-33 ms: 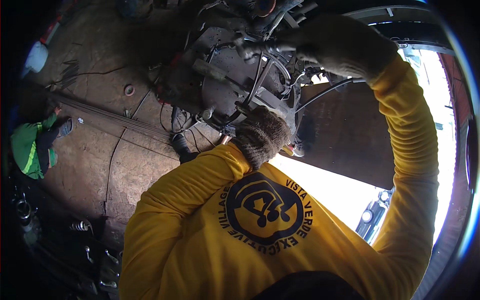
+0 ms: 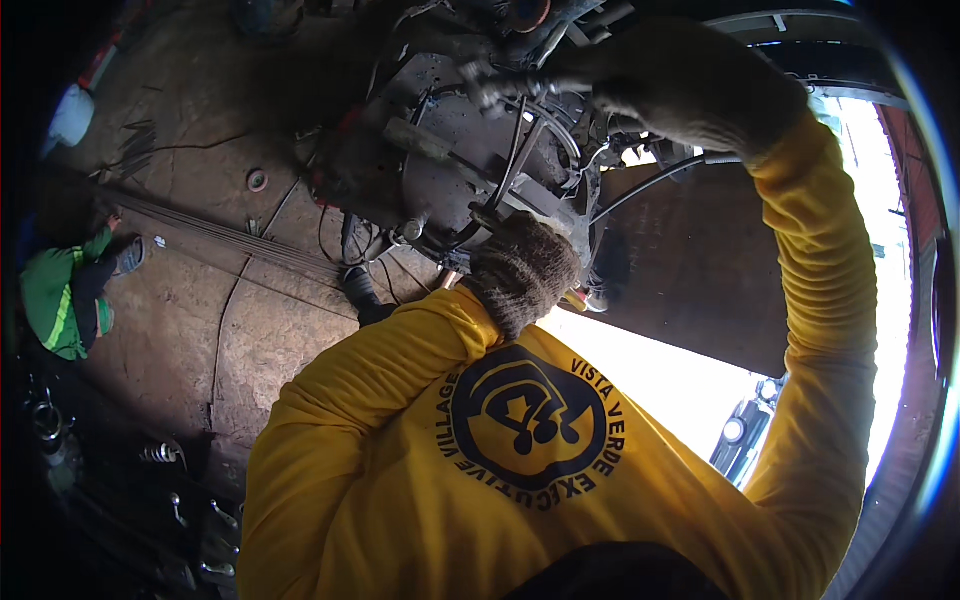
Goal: The person uses a hammer and pliers to adjust and secure a metal frame component in a workshop. They repeatedly tap and reposition the frame while another person works nearby.
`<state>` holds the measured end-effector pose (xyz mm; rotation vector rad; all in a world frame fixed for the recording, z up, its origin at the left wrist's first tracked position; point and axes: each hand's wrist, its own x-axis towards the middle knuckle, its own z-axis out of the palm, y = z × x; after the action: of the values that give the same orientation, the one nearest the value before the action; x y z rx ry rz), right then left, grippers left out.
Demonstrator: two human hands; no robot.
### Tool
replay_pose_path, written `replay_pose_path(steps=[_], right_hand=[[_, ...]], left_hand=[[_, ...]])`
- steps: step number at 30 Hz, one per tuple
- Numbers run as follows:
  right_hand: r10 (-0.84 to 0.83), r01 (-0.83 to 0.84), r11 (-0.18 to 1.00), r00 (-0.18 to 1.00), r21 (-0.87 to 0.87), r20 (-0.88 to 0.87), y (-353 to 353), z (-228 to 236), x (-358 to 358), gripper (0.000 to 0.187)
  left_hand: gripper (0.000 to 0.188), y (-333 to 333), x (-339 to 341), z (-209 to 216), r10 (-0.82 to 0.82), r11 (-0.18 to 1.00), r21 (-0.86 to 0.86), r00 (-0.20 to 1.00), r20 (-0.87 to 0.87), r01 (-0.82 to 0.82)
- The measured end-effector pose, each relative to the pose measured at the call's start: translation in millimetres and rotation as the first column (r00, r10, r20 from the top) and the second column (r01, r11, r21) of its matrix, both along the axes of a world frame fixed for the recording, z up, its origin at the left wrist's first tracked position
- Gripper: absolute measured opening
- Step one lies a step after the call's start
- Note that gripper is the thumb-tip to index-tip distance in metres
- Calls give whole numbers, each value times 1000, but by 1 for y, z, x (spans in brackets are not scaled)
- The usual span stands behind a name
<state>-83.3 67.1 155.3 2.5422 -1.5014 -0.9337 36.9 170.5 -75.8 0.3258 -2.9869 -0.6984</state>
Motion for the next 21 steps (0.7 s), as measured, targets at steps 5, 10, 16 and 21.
replay_pose_path(steps=[5, 10, 16, 21], right_hand=[[22, -18, 994, 999, -106, 37, -11, 7, 14, 51], [-116, 113, 989, 993, 100, 24, 2, -13, 5, 52], [-214, 213, 977, 977, -26, -8, -10, 38, 32, 41], [-217, 218, 976, 974, 2, 69, -6, 2, 25, 42]], left_hand=[[24, -6, 3, 12, -77, 996, 40, 995, 66, 75], [26, -4, 1, 5, -51, 997, 64, 997, 55, 47], [27, -2, 1, 3, -97, 990, 99, 994, -44, 101], [25, -3, 3, -4, -30, 998, 57, 999, -31, 32]])
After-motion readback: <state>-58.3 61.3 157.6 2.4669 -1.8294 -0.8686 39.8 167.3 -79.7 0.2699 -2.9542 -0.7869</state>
